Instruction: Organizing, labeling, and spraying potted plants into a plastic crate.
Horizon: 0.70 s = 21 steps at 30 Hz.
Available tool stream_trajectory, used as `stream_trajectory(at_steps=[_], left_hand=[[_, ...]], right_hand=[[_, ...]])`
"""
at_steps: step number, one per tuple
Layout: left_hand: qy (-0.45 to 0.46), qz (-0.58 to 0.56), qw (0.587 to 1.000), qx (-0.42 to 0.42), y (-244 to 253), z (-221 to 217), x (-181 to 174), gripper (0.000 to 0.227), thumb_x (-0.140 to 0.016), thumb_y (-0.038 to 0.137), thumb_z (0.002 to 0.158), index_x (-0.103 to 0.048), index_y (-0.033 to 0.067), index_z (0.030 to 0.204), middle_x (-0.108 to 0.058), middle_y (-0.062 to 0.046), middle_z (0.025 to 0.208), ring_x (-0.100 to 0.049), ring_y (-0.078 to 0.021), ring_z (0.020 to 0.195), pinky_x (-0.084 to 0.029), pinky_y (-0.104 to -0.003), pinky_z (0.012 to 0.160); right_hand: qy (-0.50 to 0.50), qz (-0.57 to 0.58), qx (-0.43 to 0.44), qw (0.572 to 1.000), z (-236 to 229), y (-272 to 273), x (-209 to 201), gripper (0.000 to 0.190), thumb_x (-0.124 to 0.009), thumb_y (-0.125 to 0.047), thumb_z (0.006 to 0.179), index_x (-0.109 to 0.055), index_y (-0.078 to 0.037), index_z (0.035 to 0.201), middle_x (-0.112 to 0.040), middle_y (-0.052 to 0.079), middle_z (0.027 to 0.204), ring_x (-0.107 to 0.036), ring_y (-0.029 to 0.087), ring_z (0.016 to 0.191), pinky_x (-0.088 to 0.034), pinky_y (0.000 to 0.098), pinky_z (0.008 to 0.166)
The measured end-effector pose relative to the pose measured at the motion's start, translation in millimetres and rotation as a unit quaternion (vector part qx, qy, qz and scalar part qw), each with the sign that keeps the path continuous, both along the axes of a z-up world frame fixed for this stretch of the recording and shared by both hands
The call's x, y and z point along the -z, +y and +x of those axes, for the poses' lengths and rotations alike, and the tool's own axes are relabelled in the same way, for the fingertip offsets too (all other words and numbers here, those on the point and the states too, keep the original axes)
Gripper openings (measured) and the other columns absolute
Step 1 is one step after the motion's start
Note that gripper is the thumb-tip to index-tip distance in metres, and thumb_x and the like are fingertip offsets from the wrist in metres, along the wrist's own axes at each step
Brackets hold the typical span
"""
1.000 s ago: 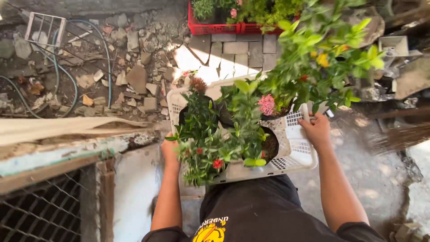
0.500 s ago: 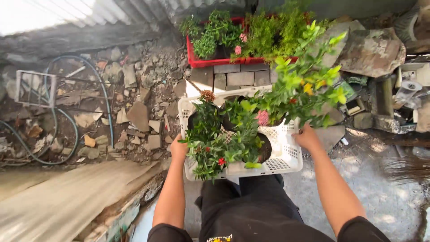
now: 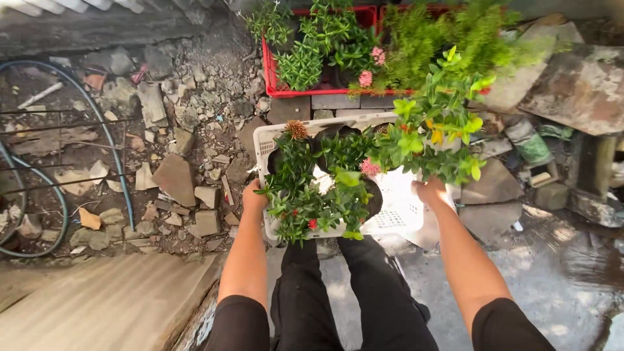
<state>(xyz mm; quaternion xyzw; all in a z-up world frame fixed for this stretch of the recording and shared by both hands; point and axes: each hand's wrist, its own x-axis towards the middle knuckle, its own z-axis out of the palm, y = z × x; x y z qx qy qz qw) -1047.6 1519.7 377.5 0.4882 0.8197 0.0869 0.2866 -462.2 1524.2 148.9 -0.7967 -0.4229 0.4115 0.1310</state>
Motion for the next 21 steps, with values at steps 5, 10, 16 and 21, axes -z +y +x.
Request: stream_trajectory(at_steps=[5, 10, 16, 21], left_hand=[[0.057, 0.017, 0.998, 0.008, 60.9, -48.0, 92.6, 0.027, -0.071, 0.024, 0.09, -0.07, 0.0068, 0.112, -0.072, -0.022, 0.103, -0.065, -0.0453, 0.102, -0.051, -0.052, 0.084], [0.046, 0.065, 0.996, 0.03, 118.6, -84.1, 168.1, 0.029, -0.074, 0.028, 0.085, -0.07, 0.007, 0.106, -0.074, -0.02, 0.095, -0.069, -0.0425, 0.094, -0.054, -0.048, 0.081], [0.026, 0.078, 0.997, 0.0, 158.2, -100.5, 208.5, 0.024, -0.071, 0.024, 0.088, -0.071, 0.0074, 0.105, -0.073, -0.022, 0.095, -0.069, -0.0444, 0.094, -0.054, -0.049, 0.081], [0.041, 0.105, 0.992, 0.054, 167.2, -112.4, 220.7, 0.031, -0.076, 0.021, 0.081, -0.068, 0.0056, 0.107, -0.072, -0.023, 0.098, -0.067, -0.046, 0.095, -0.053, -0.05, 0.079]], right_hand=[[-0.047, -0.072, -0.022, 0.996, -72.7, 46.6, -42.3, 0.079, -0.066, -0.057, 0.085, -0.064, 0.002, 0.138, -0.07, 0.03, 0.127, -0.067, 0.044, 0.122, -0.052, 0.048, 0.103], [-0.078, 0.022, -0.036, 0.996, -82.7, 95.3, 64.4, 0.081, -0.069, -0.057, 0.085, -0.057, 0.004, 0.137, -0.069, 0.034, 0.118, -0.065, 0.048, 0.113, -0.051, 0.05, 0.096], [-0.124, 0.014, -0.066, 0.99, -109.8, 127.5, 72.4, 0.07, -0.072, -0.055, 0.09, -0.063, 0.003, 0.128, -0.068, 0.033, 0.114, -0.065, 0.047, 0.109, -0.05, 0.0514, 0.094], [-0.059, 0.054, 0.06, 0.995, -133.2, 129.5, 32.3, 0.057, -0.079, -0.036, 0.079, -0.065, 0.001, 0.121, -0.075, 0.025, 0.103, -0.072, 0.041, 0.1, -0.055, 0.048, 0.088]])
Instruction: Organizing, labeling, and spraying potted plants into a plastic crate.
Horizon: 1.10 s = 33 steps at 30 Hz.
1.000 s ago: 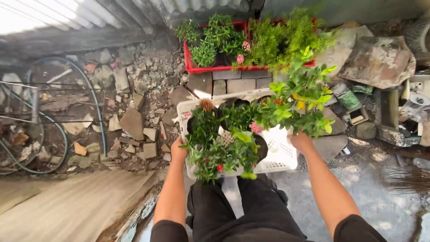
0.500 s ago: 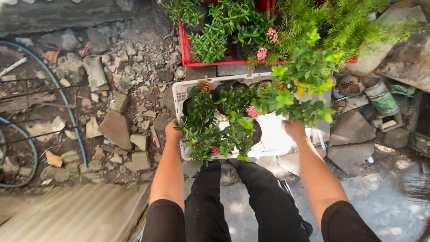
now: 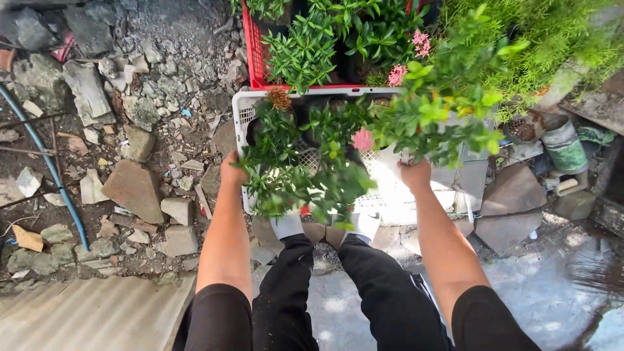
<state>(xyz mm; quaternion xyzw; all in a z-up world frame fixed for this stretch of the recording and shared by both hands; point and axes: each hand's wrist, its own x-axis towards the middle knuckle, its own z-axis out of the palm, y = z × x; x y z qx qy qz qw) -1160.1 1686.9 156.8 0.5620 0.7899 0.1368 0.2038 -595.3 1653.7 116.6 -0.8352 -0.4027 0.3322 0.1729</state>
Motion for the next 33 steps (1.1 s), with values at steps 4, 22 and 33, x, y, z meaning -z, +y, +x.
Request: stream_trajectory(at_steps=[4, 22, 33], left_hand=[[-0.051, -0.014, 0.998, -0.043, 3.6, 4.7, 1.3, 0.025, -0.07, 0.017, 0.088, -0.066, 0.0068, 0.11, -0.072, -0.022, 0.1, -0.069, -0.0437, 0.095, -0.054, -0.047, 0.081], [-0.211, -0.088, 0.965, -0.126, -57.5, 11.1, -4.0, 0.045, -0.058, 0.03, 0.1, -0.057, 0.0094, 0.139, -0.07, -0.02, 0.127, -0.064, -0.0359, 0.119, -0.048, -0.042, 0.1], [-0.359, 0.058, 0.919, -0.151, -92.4, 51.9, -67.9, 0.058, -0.051, 0.045, 0.106, -0.055, 0.0007, 0.143, -0.063, -0.015, 0.141, -0.056, -0.0233, 0.13, -0.038, -0.033, 0.111]], right_hand=[[-0.043, 0.147, -0.097, 0.983, 10.0, 4.3, 28.7, 0.05, -0.087, -0.023, 0.079, -0.065, 0.003, 0.115, -0.073, 0.022, 0.105, -0.069, 0.037, 0.093, -0.052, 0.0472, 0.081], [-0.02, 0.123, -0.077, 0.989, 15.6, 7.8, 41.4, 0.061, -0.082, -0.027, 0.087, -0.056, -0.001, 0.136, -0.066, 0.02, 0.13, -0.062, 0.037, 0.119, -0.048, 0.0445, 0.1], [-0.153, 0.01, -0.22, 0.963, 17.3, -12.3, 33.6, 0.06, -0.072, -0.041, 0.096, -0.054, 0.0, 0.135, -0.062, 0.025, 0.139, -0.06, 0.04, 0.126, -0.048, 0.0442, 0.108]])
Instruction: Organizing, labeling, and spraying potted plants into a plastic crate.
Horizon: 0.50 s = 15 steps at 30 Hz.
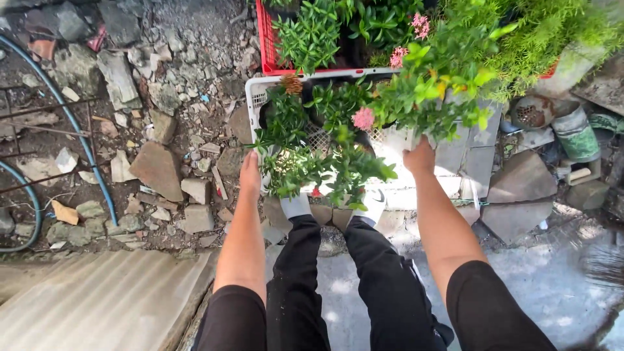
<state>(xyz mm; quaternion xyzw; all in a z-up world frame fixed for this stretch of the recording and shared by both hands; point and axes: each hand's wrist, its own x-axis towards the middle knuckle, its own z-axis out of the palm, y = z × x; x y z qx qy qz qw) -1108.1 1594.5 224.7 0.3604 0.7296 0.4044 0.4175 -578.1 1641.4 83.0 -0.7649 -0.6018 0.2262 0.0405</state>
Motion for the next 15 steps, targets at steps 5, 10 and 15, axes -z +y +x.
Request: stream_trajectory(at_steps=[5, 10, 15], left_hand=[[0.147, -0.037, 0.987, -0.048, -44.1, 22.5, -14.8, 0.062, -0.037, 0.049, 0.112, -0.068, -0.0038, 0.116, -0.074, -0.019, 0.105, -0.067, -0.0314, 0.098, -0.049, -0.04, 0.092], [0.087, -0.066, 0.993, -0.041, -117.6, 74.5, -92.2, 0.051, -0.041, 0.043, 0.11, -0.068, 0.0002, 0.116, -0.071, -0.016, 0.094, -0.066, -0.0266, 0.086, -0.052, -0.037, 0.078], [0.081, -0.008, 0.994, 0.067, -202.9, 153.5, -181.1, 0.037, -0.058, 0.022, 0.094, -0.068, 0.0025, 0.125, -0.076, -0.011, 0.106, -0.069, -0.0222, 0.092, -0.055, -0.034, 0.084]], right_hand=[[0.119, -0.07, 0.176, 0.975, -50.3, -41.1, -101.6, 0.086, -0.08, -0.025, 0.082, -0.035, -0.016, 0.154, -0.047, 0.029, 0.146, -0.052, 0.045, 0.13, -0.043, 0.0539, 0.108], [0.346, 0.054, 0.166, 0.922, -78.4, -119.2, 0.0, 0.088, -0.077, -0.017, 0.084, -0.027, -0.015, 0.157, -0.042, 0.029, 0.146, -0.043, 0.042, 0.136, -0.038, 0.0545, 0.11], [0.345, 0.036, 0.1, 0.933, -92.8, -191.4, -301.5, 0.065, -0.071, -0.028, 0.092, -0.046, -0.01, 0.149, -0.064, 0.022, 0.132, -0.065, 0.036, 0.117, -0.051, 0.0428, 0.1]])
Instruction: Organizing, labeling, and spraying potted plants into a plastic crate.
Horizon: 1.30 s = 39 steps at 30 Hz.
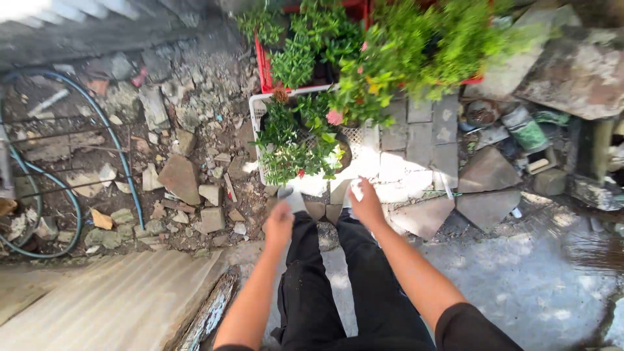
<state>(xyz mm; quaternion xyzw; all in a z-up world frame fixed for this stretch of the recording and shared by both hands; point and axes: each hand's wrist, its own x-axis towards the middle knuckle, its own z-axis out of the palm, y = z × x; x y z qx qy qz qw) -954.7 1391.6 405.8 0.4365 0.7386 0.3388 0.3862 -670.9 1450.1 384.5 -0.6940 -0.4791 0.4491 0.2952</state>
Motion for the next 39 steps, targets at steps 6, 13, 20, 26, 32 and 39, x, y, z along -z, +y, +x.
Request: stream_trajectory(at_steps=[6, 13, 20, 26, 32, 39], left_hand=[[0.135, 0.199, 0.938, 0.25, -74.5, 156.0, -206.5, 0.062, -0.068, 0.031, 0.094, -0.052, 0.001, 0.146, -0.05, -0.024, 0.151, -0.047, -0.038, 0.14, -0.034, -0.048, 0.117], [0.332, 0.299, 0.757, 0.477, -143.2, 164.2, -235.3, 0.074, -0.065, 0.044, 0.091, -0.044, 0.0129, 0.155, -0.031, -0.024, 0.165, -0.026, -0.0439, 0.153, -0.017, -0.06, 0.121], [0.426, -0.011, 0.774, 0.468, -273.0, 58.1, -215.4, 0.073, -0.066, 0.048, 0.09, -0.044, 0.0137, 0.151, -0.038, -0.019, 0.159, -0.044, -0.0381, 0.14, -0.032, -0.057, 0.115], [-0.157, -0.425, 0.778, 0.436, -375.0, 100.9, -212.8, 0.084, -0.034, 0.075, 0.093, -0.051, 0.0173, 0.151, -0.057, -0.012, 0.148, -0.057, -0.031, 0.124, -0.042, -0.047, 0.108], [-0.396, -0.409, 0.702, 0.428, -482.6, 295.0, -229.8, 0.082, -0.032, 0.072, 0.099, -0.041, 0.0148, 0.157, -0.053, -0.006, 0.153, -0.057, -0.0237, 0.133, -0.041, -0.044, 0.112], [-0.279, -0.525, 0.625, 0.506, -686.8, 425.1, -251.6, 0.083, -0.033, 0.073, 0.094, -0.037, 0.0219, 0.159, -0.049, -0.002, 0.157, -0.051, -0.0241, 0.134, -0.037, -0.041, 0.109]], right_hand=[[0.383, -0.022, -0.006, 0.923, -1.9, -97.0, -69.3, 0.064, -0.054, -0.046, 0.101, -0.039, -0.011, 0.153, -0.054, 0.016, 0.149, -0.057, 0.029, 0.132, -0.047, 0.0418, 0.105], [0.728, -0.074, 0.001, 0.681, 52.7, -218.1, -238.5, 0.086, -0.027, -0.072, 0.099, -0.033, -0.013, 0.161, -0.048, 0.011, 0.158, -0.052, 0.027, 0.136, -0.039, 0.043, 0.115], [0.497, 0.143, 0.044, 0.855, 78.6, -396.9, -269.0, 0.077, -0.045, -0.061, 0.098, -0.032, -0.017, 0.161, -0.052, 0.013, 0.152, -0.052, 0.026, 0.134, -0.036, 0.0425, 0.113], [-0.108, 0.375, -0.006, 0.921, 92.4, -552.5, -320.3, 0.072, -0.064, -0.046, 0.098, -0.039, -0.01, 0.154, -0.048, 0.02, 0.151, -0.044, 0.038, 0.141, -0.034, 0.0502, 0.117], [-0.199, 0.407, 0.162, 0.877, 91.3, -654.6, -263.7, 0.064, -0.057, -0.044, 0.095, -0.045, -0.017, 0.152, -0.044, 0.024, 0.156, -0.038, 0.04, 0.147, -0.025, 0.0555, 0.12], [0.115, 0.288, 0.497, 0.811, 183.1, -853.2, -56.0, 0.065, -0.052, -0.043, 0.108, -0.037, -0.015, 0.165, -0.038, 0.03, 0.142, -0.031, 0.049, 0.129, -0.023, 0.066, 0.111]])
